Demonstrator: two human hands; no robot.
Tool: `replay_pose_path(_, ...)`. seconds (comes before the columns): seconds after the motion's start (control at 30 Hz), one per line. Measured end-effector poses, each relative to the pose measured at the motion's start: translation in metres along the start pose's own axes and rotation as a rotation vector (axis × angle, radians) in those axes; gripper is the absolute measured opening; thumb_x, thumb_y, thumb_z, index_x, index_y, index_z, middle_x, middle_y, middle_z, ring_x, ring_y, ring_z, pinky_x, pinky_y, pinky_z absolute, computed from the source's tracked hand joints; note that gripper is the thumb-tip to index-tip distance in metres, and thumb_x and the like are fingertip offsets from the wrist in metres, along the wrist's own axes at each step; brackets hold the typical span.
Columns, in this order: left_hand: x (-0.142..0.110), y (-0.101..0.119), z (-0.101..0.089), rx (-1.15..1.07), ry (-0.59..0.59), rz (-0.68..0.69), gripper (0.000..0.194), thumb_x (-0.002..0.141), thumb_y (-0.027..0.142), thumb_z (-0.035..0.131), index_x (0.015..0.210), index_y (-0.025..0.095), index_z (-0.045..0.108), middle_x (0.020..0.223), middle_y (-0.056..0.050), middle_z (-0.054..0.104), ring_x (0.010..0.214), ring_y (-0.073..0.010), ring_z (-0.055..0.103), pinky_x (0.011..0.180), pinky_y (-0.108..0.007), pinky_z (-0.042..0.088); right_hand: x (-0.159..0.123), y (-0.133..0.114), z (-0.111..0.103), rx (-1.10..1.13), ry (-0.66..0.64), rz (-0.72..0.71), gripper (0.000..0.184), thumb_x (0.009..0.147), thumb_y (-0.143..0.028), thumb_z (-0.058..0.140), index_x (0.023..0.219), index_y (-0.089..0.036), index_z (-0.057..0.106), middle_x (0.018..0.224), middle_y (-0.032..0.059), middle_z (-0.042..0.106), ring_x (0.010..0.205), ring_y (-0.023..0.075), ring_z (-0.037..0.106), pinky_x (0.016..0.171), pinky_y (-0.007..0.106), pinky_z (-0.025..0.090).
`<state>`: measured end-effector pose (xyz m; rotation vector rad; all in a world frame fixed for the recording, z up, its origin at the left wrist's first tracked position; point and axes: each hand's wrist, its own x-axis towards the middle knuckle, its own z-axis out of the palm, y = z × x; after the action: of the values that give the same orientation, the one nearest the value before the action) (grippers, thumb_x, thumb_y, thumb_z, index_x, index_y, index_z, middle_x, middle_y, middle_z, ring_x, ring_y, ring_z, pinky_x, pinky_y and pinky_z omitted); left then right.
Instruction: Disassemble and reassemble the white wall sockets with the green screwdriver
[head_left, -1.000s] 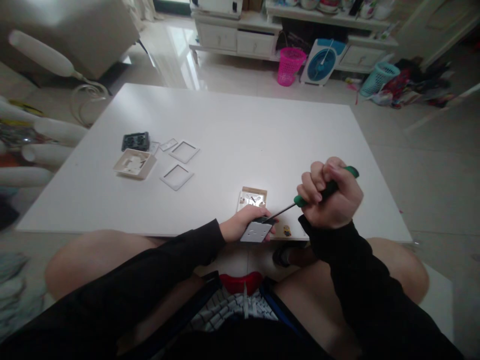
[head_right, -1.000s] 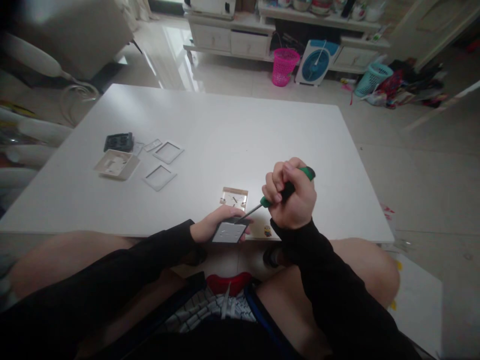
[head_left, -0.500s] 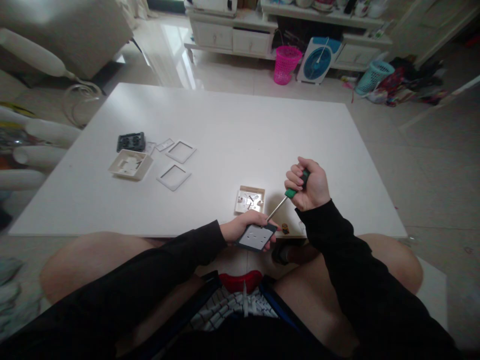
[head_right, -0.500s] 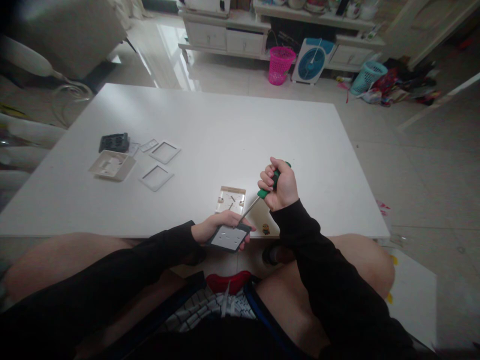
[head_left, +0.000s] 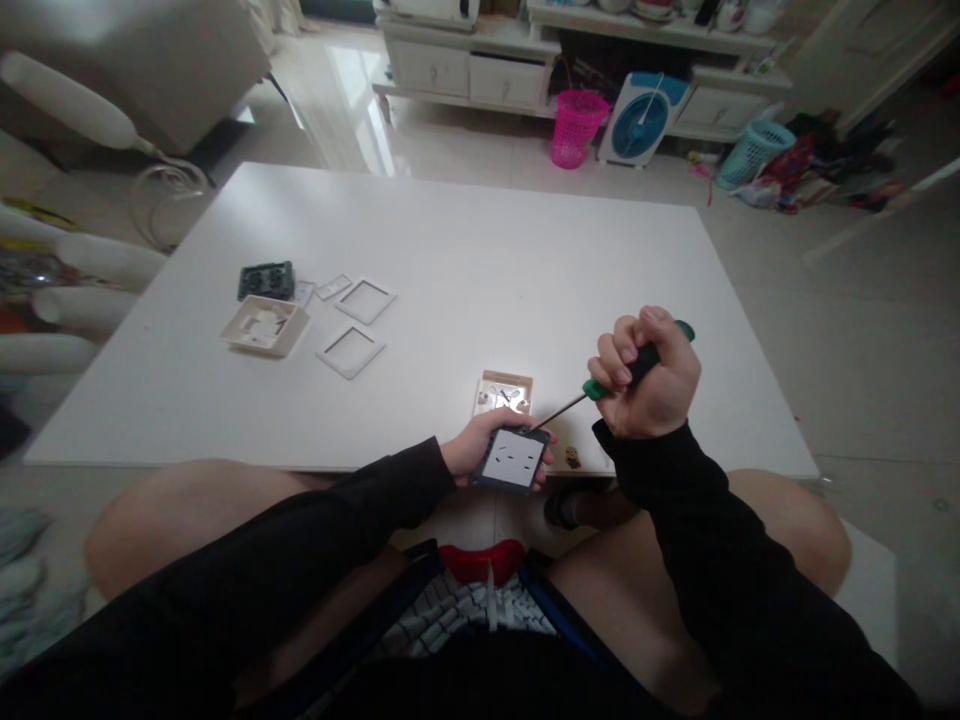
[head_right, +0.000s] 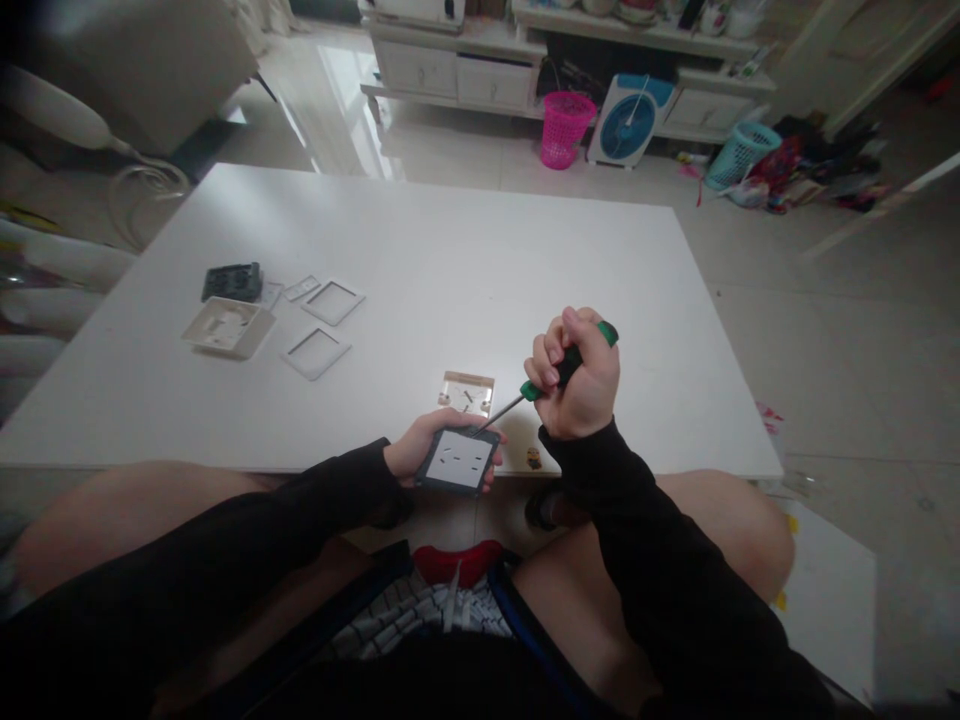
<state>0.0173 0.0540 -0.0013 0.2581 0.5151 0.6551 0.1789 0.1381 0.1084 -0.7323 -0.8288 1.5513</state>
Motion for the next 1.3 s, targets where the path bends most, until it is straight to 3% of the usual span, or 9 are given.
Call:
replay_pose_path(0.1,0.0,0.0,0.0,0.029,0.034,0.009,0.043,0.079,0.041,0.067,0.106,0.008,0.07,0.09,-0.013,0.075,0.075,-0.0256,0.073,0.076,-0.042,0.058,0.0,0.001,0.001,0.01,-0.008,0.001,0.053,0.076,-0.036,0.084,0.059,-0.021,0.036,0.051,-0.01,0.039,0.035,0.0025,0.031,0.033,0.018,0.017)
replay_pose_path(0.37,-0.001,-0.008,0.001,0.083,-0.075,-0.035,0.041,0.07,0.031,0.066,0.104,0.008,0.069,0.088,-0.014,0.075,0.072,-0.0275,0.073,0.069,-0.04,0.056,0.014,0.007,-0.003,-0.008,0.037,0.208,0.051,0.079,-0.033,0.083,0.061,-0.022,0.037,0.05,-0.0111,0.038,0.035,0.002,0.023,0.031,0.017,0.015)
replay_pose_path(0.63,-0.003,-0.011,-0.001,0.03,-0.123,-0.081,0.044,0.073,0.029,0.061,0.109,0.006,0.07,0.09,-0.016,0.076,0.076,-0.0286,0.074,0.067,-0.039,0.054,0.028,0.019,-0.017,0.02,0.083,0.353,0.048,0.084,-0.029,0.076,0.061,-0.022,0.035,0.048,-0.0115,0.037,0.035,0.0021,0.022,0.03,0.014,0.018)
replay_pose_path(0.9,-0.001,-0.012,-0.002,0.07,-0.123,-0.078,0.042,0.071,0.027,0.062,0.107,0.007,0.07,0.09,-0.015,0.076,0.074,-0.0266,0.073,0.07,-0.039,0.054,0.032,0.028,-0.02,0.086,0.21,0.473,0.047,0.088,-0.022,0.069,0.058,-0.021,0.033,0.046,-0.0111,0.035,0.035,0.0015,0.021,0.029,0.013,0.016)
replay_pose_path(1.1,-0.002,-0.002,0.002,0.01,-0.093,-0.057,0.05,0.083,0.045,0.063,0.112,0.005,0.069,0.094,-0.017,0.076,0.079,-0.0281,0.074,0.078,-0.044,0.057,0.037,0.009,-0.023,0.06,0.075,0.297,0.052,0.083,-0.031,0.078,0.059,-0.021,0.034,0.049,-0.011,0.036,0.036,0.0021,0.025,0.031,0.014,0.02)
replay_pose_path(1.3,-0.012,0.023,0.012,0.005,0.146,0.252,0.048,0.086,0.051,0.065,0.114,0.012,0.067,0.09,-0.011,0.073,0.077,-0.0257,0.072,0.079,-0.045,0.059,0.013,-0.016,-0.02,-0.103,-0.097,-0.074,0.043,0.079,-0.041,0.081,0.061,-0.022,0.048,0.055,-0.0089,0.043,0.036,0.0038,0.03,0.033,0.018,0.021)
